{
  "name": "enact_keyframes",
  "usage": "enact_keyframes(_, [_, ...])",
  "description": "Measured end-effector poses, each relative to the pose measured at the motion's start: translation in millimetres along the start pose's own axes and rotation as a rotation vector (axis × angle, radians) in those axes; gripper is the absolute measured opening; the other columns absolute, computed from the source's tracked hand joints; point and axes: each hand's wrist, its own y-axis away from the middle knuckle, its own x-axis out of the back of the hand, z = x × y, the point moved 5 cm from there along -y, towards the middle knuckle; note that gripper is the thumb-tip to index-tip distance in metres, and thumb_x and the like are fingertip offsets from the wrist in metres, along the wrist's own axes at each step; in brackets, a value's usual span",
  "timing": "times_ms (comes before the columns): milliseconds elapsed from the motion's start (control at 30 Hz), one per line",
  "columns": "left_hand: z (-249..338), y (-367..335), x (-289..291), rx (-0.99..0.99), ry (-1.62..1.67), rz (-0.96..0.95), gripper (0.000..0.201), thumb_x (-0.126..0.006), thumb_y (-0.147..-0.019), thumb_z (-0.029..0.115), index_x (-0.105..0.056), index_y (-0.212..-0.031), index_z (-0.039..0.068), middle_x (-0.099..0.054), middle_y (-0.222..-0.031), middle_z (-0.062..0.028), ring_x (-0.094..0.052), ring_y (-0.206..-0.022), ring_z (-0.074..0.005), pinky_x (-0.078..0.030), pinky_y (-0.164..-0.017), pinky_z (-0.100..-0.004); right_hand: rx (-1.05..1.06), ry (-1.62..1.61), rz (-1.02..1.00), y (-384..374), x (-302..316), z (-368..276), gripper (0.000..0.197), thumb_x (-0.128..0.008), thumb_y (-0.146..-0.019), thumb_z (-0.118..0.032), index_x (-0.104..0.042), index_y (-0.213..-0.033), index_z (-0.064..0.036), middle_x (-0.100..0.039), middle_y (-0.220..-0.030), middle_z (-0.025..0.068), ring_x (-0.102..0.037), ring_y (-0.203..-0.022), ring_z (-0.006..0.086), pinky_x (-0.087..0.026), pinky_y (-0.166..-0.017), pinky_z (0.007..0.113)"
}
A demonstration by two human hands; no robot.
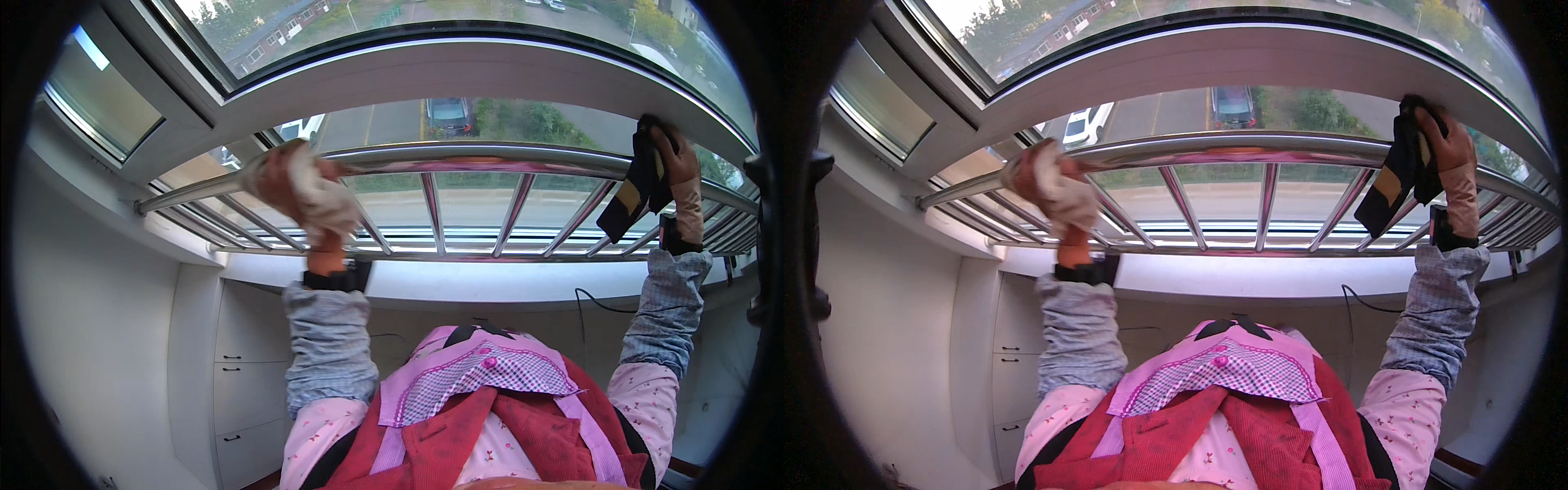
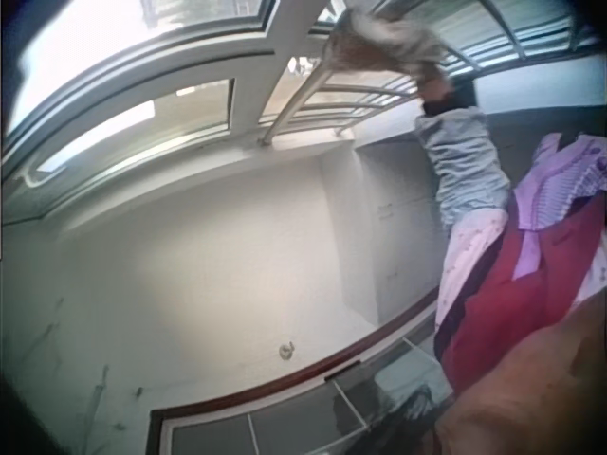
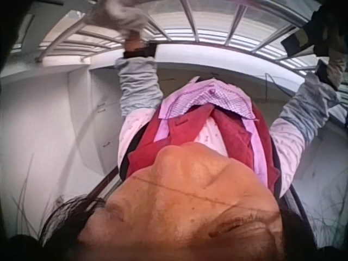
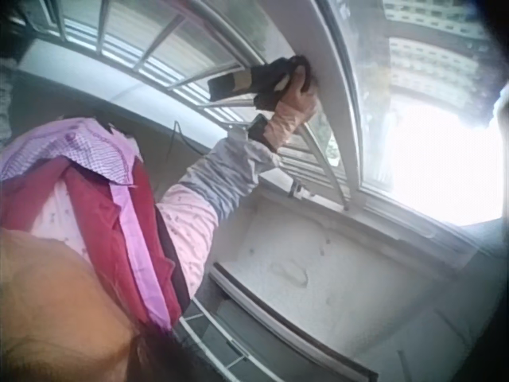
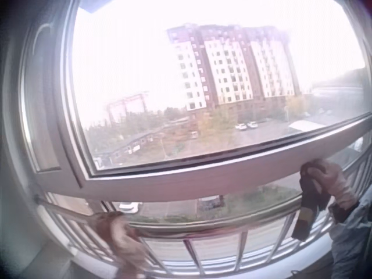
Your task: The person wipes the window frame and glass with a cloth, moving along the frame and across the pane in repeated strokes. The person uses both hands to hold the cloth and reach different sections of the window.
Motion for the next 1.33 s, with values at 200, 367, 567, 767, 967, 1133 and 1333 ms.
enact_keyframes(200, [77,67,73,0.649,0.599,-1.006,0.056,-0.056,-0.097,0.04,-0.045,-0.143,0.011,-0.047,-0.141,-0.0096,-0.063,-0.099,-0.0215,-0.056,-0.085,-0.0391,0.005,0.06,0.043,5,1,-6,0.051,-0.057,-0.095,-0.05,-0.066,-0.117,-0.0046,-0.069,-0.108,0.0181,-0.067,-0.1,0.0321,-0.049,-0.086,0.038])
enact_keyframes(367, [84,133,90,1.991,1.094,-0.69,0.046,-0.058,-0.098,0.04,-0.05,-0.134,0.012,-0.059,-0.125,-0.005,-0.062,-0.099,-0.0197,-0.055,-0.086,-0.0363,-0.023,0.024,0.039,6,0,-7,0.053,-0.057,-0.094,-0.052,-0.066,-0.116,-0.0044,-0.07,-0.104,0.0187,-0.068,-0.096,0.0341,-0.049,-0.084,0.038])
enact_keyframes(567, [98,112,31,1.5,1.423,-0.853,0.042,-0.053,-0.101,0.034,-0.05,-0.133,0.007,-0.06,-0.125,-0.0085,-0.058,-0.114,-0.025,-0.05,-0.095,-0.0364,0.008,0.043,0.05,6,0,-12,0.056,-0.056,-0.093,-0.057,-0.067,-0.113,-0.0062,-0.069,-0.101,0.019,-0.068,-0.095,0.0354,-0.05,-0.083,0.039])
enact_keyframes(767, [126,151,9,1.193,1.01,-0.713,0.041,-0.065,-0.093,0.027,-0.049,-0.125,0.008,-0.058,-0.11,-0.0054,-0.058,-0.101,-0.0199,-0.046,-0.095,-0.0292,-0.075,0.068,0.032,7,0,-10,0.056,-0.057,-0.092,-0.058,-0.067,-0.114,-0.0073,-0.07,-0.1,0.0178,-0.068,-0.094,0.0348,-0.05,-0.081,0.039])
enact_keyframes(967, [133,250,55,0.492,0.463,-1.267,0.03,-0.066,-0.093,0.028,-0.051,-0.111,0.01,-0.057,-0.097,0.0011,-0.056,-0.084,-0.0158,-0.046,-0.08,-0.0288,-0.057,0.03,0.068,9,0,-12,0.055,-0.057,-0.092,-0.057,-0.069,-0.114,-0.008,-0.071,-0.097,0.0171,-0.069,-0.092,0.0332,-0.051,-0.081,0.038])
enact_keyframes(1133, [145,321,90,1.138,0.855,-1.474,0.014,-0.048,-0.094,0.015,-0.058,-0.09,0.007,-0.059,-0.077,0.0006,-0.054,-0.061,-0.0135,-0.044,-0.057,-0.0247,-0.023,0.027,0.074,9,-1,-12,0.053,-0.059,-0.093,-0.055,-0.069,-0.113,-0.0074,-0.071,-0.097,0.017,-0.069,-0.091,0.0324,-0.051,-0.08,0.037])
enact_keyframes(1333, [135,361,92,2.248,2.617,-0.884,0.037,-0.058,-0.095,0.03,-0.052,-0.125,0.009,-0.061,-0.117,-0.0057,-0.057,-0.107,-0.019,-0.043,-0.1,-0.0282,-0.034,0.068,0.05,7,0,-8,0.055,-0.057,-0.093,-0.057,-0.068,-0.115,-0.0083,-0.071,-0.101,0.0184,-0.069,-0.094,0.0324,-0.051,-0.082,0.041])
